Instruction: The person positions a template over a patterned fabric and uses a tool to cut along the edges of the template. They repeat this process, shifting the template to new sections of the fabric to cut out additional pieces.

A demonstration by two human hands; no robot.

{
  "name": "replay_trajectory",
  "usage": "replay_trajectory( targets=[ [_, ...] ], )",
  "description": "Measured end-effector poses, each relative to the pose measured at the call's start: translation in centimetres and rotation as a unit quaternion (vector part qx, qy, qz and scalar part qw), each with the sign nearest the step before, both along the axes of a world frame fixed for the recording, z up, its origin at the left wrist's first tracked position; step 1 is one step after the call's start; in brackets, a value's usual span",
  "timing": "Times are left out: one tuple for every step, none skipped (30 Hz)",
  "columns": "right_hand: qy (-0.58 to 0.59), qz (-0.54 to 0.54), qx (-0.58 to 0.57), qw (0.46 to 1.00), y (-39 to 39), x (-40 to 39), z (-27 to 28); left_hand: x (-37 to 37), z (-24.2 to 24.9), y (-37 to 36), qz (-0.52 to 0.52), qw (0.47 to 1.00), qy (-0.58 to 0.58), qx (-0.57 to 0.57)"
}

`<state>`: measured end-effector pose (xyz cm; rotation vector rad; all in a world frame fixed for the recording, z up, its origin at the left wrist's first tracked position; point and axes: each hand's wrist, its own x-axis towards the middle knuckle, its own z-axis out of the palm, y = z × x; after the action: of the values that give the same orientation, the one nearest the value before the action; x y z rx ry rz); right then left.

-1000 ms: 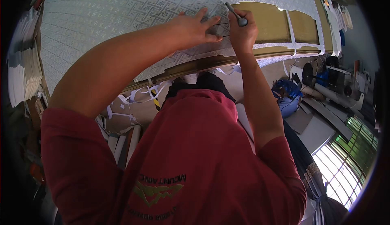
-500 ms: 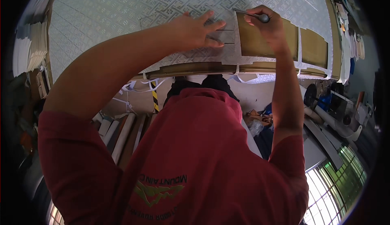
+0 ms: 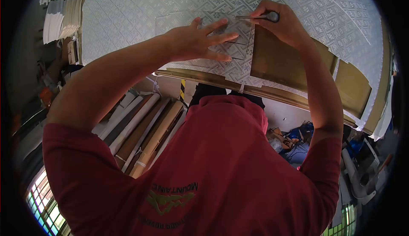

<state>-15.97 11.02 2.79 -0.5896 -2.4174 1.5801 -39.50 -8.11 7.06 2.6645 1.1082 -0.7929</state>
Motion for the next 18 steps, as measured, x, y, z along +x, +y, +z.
replay_trajectory(
  targets=[
    [0.004,-0.007,-0.006,1.0,-0.1,-0.1,-0.4,0.0,0.0,0.0,0.004,1.0,0.004,-0.003],
    [0.007,-0.003,-0.009,1.0,-0.2,-0.1,-0.7,0.1,0.0,-0.1,0.003,1.0,0.009,-0.004],
    [0.007,-0.007,-0.008,1.0,-0.3,-0.2,-0.9,0.1,0.0,-0.1,0.002,1.0,0.013,-0.003],
    [0.005,-0.011,-0.006,1.0,-0.3,-0.2,-1.0,0.1,0.0,0.0,0.004,1.0,0.015,-0.004],
    [0.007,-0.009,-0.006,1.0,-0.4,-0.2,-1.3,0.2,0.1,0.0,0.005,1.0,0.014,-0.009],
    [0.024,-0.012,-0.006,1.0,-0.5,-0.1,-1.6,0.1,0.0,0.0,0.005,1.0,0.013,-0.012],
    [0.042,-0.016,-0.004,0.999,-0.4,-0.2,-1.7,0.1,0.0,0.1,0.007,1.0,0.014,-0.011],
    [0.044,-0.015,-0.004,0.999,-0.5,-0.2,-1.6,0.1,0.0,0.0,0.008,1.0,0.008,-0.012],
    [0.032,-0.016,-0.007,0.999,-0.6,-0.2,-1.5,0.1,0.0,0.0,0.008,1.0,0.002,-0.014],
    [0.019,-0.018,-0.01,1.0,-0.6,-0.2,-1.5,0.1,0.1,0.1,0.008,1.0,0.004,-0.013],
    [0.019,-0.018,-0.009,1.0,-0.5,-0.3,-1.5,0.1,0.0,0.1,0.005,1.0,0.009,-0.01],
    [0.021,-0.015,-0.01,1.0,-0.5,-0.3,-1.5,0.1,0.1,0.0,0.0,1.0,0.013,-0.007],
    [0.022,-0.013,-0.01,1.0,-0.5,-0.3,-1.6,0.1,0.1,-0.1,-0.002,1.0,0.012,-0.007],
    [0.021,-0.016,-0.008,1.0,-0.5,-0.3,-1.5,0.2,0.1,-0.1,-0.005,1.0,0.02,-0.002],
    [0.017,-0.017,-0.018,1.0,-0.6,-0.4,-1.3,0.2,0.1,-0.1,-0.011,1.0,0.029,0.004],
    [0.012,-0.02,-0.028,0.999,-0.8,-0.4,-1.0,0.2,0.1,-0.1,-0.017,0.999,0.026,0.008],
    [0.01,-0.028,-0.022,0.999,-1.2,-0.3,-0.7,0.3,0.1,-0.1,-0.012,1.0,0.024,0.005],
    [0.026,-0.065,-0.027,0.997,-2.0,-0.3,-0.4,0.2,0.1,0.0,-0.009,1.0,0.022,0.003]
  ],
)
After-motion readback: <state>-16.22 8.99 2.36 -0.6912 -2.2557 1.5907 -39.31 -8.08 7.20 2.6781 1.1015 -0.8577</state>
